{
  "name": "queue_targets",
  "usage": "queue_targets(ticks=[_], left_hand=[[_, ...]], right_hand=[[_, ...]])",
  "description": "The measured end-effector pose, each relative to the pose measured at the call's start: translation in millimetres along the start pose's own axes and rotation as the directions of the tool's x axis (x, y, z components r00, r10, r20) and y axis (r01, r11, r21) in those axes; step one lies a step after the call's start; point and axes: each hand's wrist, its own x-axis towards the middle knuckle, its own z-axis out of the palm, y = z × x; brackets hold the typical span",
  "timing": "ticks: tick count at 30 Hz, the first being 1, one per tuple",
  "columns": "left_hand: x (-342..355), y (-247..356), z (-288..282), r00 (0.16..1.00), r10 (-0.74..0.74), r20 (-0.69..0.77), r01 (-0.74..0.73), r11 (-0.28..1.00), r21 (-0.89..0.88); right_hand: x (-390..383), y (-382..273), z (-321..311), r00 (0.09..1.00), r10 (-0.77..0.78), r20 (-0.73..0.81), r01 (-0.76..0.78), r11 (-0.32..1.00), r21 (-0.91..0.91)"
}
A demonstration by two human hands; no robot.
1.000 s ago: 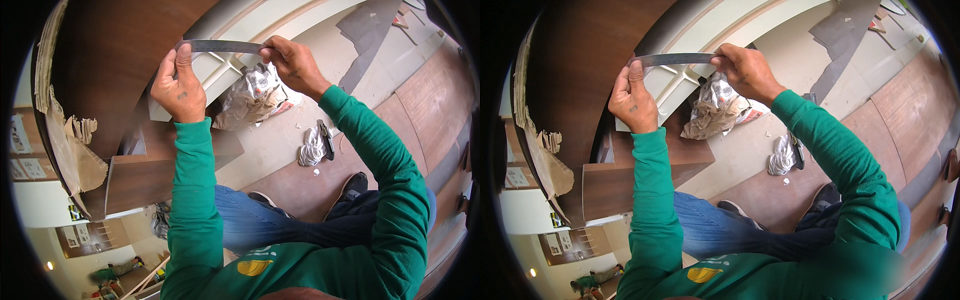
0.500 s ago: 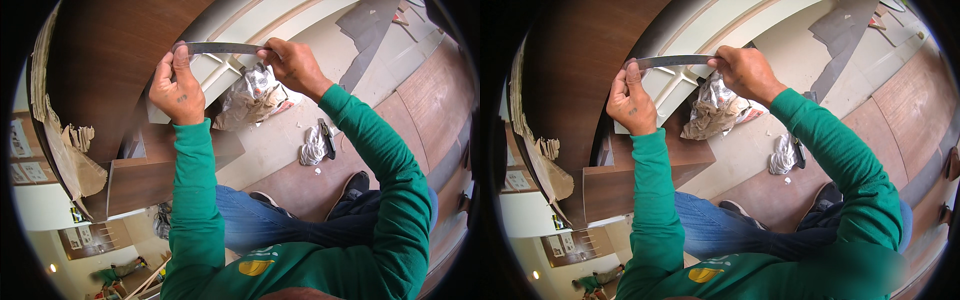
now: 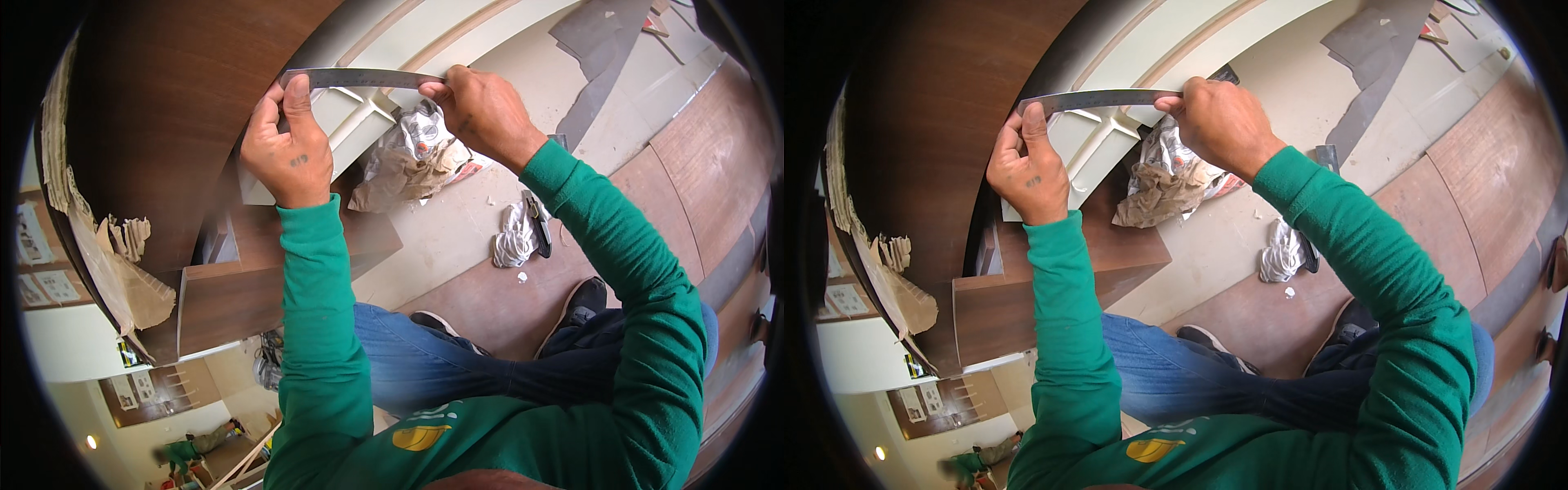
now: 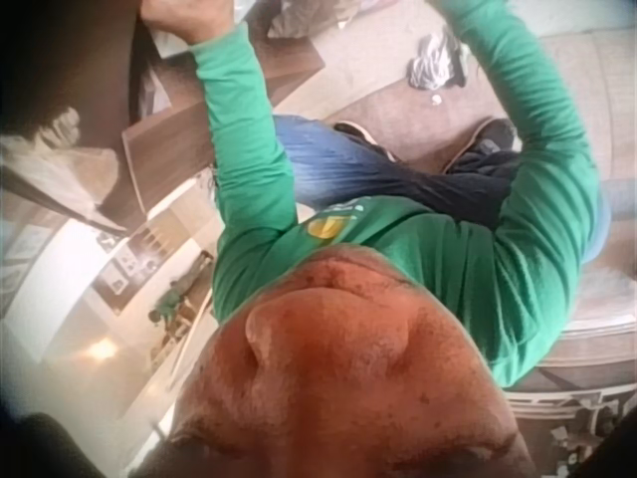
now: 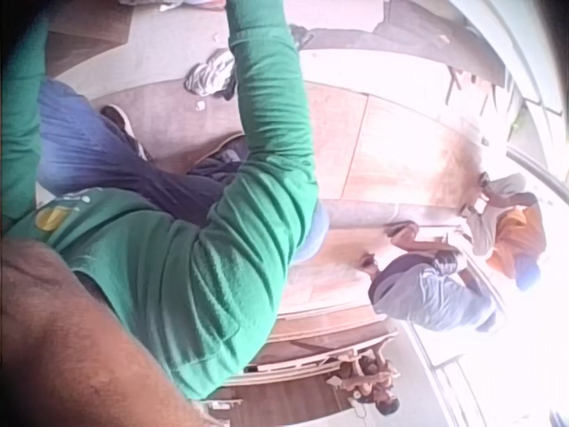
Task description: The person is installing a white trim piece on a wooden cabinet. They use a metal ruler to measure and align the trim, then use a utility knife to cut it to size. The person repeatedly checks the fit and makes adjustments.
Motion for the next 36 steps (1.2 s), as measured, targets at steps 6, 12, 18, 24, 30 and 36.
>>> queue_targets(ticks=[6, 12, 18, 24, 30, 36], left_hand=[[3.4, 1.8, -0.1, 0.998, 0.048, 0.048, -0.046, 0.998, -0.032], [3.7, 7.1, 1.1, 0.998, 0.048, 0.031, -0.047, 0.999, -0.026], [0.8, 2.1, 3.7, 0.999, 0.033, 0.026, -0.031, 0.997, -0.075], [1.0, -0.4, -0.7, 0.997, 0.058, 0.05, -0.057, 0.998, -0.021], [-2.1, 5.1, -1.6, 0.996, 0.072, 0.06, -0.073, 0.997, 0.016], [-5.4, 0.7, 3.3, 0.993, 0.116, 0.026, -0.114, 0.992, -0.06]], right_hand=[[2.2, 6.6, -9.3, 0.992, 0.094, 0.08, -0.097, 0.995, 0.03], [-7.0, 9.7, 21.6, 0.985, 0.164, -0.047, -0.157, 0.979, 0.127], [-10.2, 15.4, 35.2, 0.975, 0.179, -0.129, -0.157, 0.973, 0.167], [-10.4, 18.2, 44.2, 0.968, 0.189, -0.164, -0.137, 0.948, 0.288], [-11.0, 16.7, 40.9, 0.966, 0.163, -0.201, -0.097, 0.947, 0.306], [-13.2, 22.9, 44.2, 0.968, 0.121, -0.218, -0.063, 0.965, 0.255]])
